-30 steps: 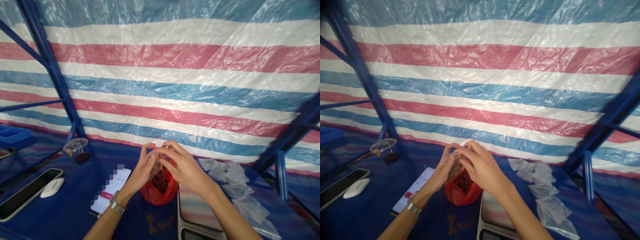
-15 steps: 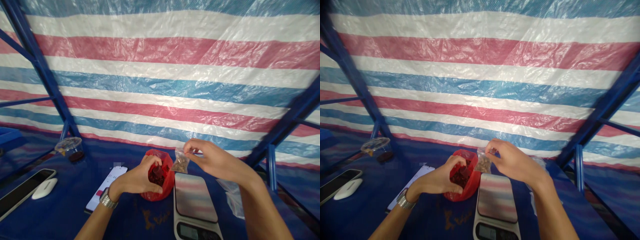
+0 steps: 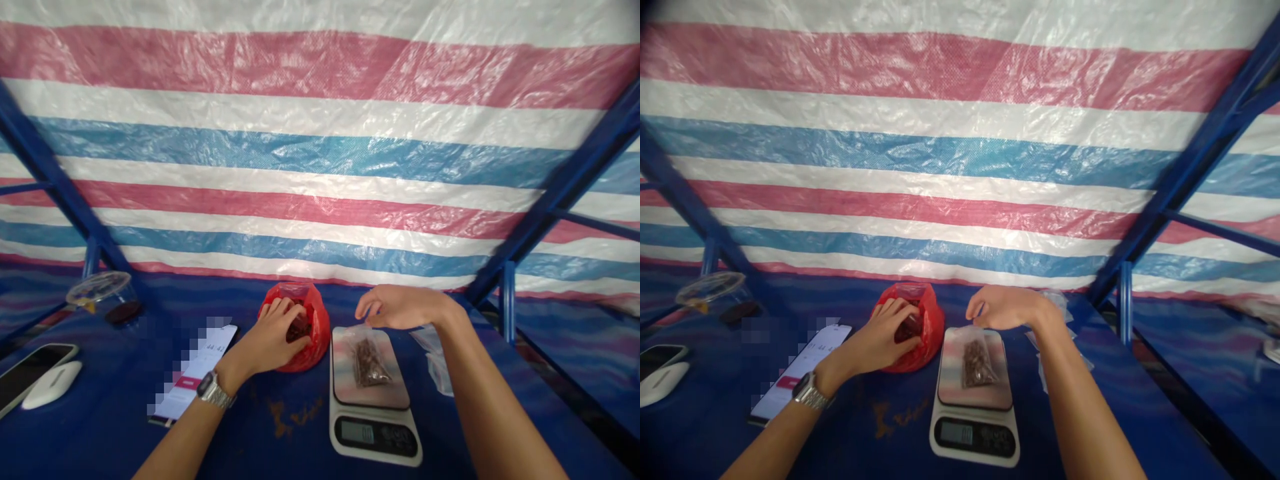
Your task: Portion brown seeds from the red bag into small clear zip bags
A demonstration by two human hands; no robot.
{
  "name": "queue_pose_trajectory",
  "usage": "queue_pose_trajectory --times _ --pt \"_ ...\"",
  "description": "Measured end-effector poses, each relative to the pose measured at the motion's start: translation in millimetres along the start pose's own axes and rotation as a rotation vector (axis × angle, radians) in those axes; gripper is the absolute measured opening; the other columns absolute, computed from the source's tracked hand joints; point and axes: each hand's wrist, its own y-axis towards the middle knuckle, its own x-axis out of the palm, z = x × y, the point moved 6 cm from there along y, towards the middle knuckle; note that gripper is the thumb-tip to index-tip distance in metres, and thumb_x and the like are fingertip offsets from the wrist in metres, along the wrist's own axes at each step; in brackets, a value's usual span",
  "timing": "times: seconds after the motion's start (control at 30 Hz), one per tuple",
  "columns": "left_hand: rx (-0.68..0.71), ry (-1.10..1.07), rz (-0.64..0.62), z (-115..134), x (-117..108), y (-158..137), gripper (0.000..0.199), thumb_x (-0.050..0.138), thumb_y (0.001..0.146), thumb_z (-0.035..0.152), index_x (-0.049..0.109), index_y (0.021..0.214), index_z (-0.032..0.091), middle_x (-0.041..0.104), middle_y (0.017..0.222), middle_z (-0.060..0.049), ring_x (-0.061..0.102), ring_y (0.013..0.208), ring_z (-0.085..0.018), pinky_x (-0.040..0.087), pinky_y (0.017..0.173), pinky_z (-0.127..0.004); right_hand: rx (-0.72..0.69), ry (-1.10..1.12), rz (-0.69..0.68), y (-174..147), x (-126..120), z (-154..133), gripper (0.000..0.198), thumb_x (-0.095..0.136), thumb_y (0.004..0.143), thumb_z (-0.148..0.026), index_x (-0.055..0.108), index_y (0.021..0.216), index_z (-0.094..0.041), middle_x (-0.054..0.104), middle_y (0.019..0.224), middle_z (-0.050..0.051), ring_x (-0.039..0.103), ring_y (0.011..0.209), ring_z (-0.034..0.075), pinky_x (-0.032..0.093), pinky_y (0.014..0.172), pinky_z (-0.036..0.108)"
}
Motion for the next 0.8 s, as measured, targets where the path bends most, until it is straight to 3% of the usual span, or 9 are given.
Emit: queue_pose_trajectory --times 0.1,0.27,0.5,0.8 --pt "0.022 0.027 0.084 1.1 -9.9 3.3 0.021 0.063 0.094 0.043 0.064 0.105 0.025 0.065 0.116 -0.005 0.056 0.114 -0.029 0.04 0.103 -0.048 0.001 -0.088 0.019 -8.3 -13.5 -0.5 0.032 0.063 0.079 -0.016 0.08 0.106 -0.013 0.08 0.096 0.008 0.071 0.081 0.02 0.049 0.066 0.023" --pt "0.007 0.197 0.244 -4.0 -22.3 6.9 0.022 0.053 0.101 0.04 0.066 0.098 0.022 0.07 0.108 -0.006 0.06 0.106 -0.028 0.043 0.096 -0.045 0.011 -0.153 0.056 -21.6 -28.6 6.1 0.033 0.06 0.087 -0.03 0.078 0.11 -0.017 0.08 0.1 0.009 0.071 0.079 0.023 0.051 0.065 0.026" --pt "-0.016 0.377 0.363 -7.5 -30.6 3.9 0.019 0.051 0.1 0.025 0.068 0.096 0.021 0.073 0.098 -0.007 0.067 0.095 -0.027 0.045 0.087 -0.04 -0.003 -0.132 0.156 -45.0 -35.3 -2.7 0.042 0.06 0.091 -0.046 0.075 0.121 -0.02 0.076 0.123 0.011 0.072 0.105 0.029 0.056 0.088 0.032" --pt "0.012 0.397 0.432 -0.3 -33.1 2.1 0.018 0.05 0.101 0.024 0.067 0.096 0.02 0.074 0.096 -0.006 0.069 0.091 -0.025 0.045 0.084 -0.039 -0.033 -0.161 0.133 -45.1 -29.2 -10.5 0.038 0.057 0.093 -0.046 0.076 0.114 -0.021 0.077 0.117 0.008 0.073 0.1 0.026 0.055 0.083 0.029"
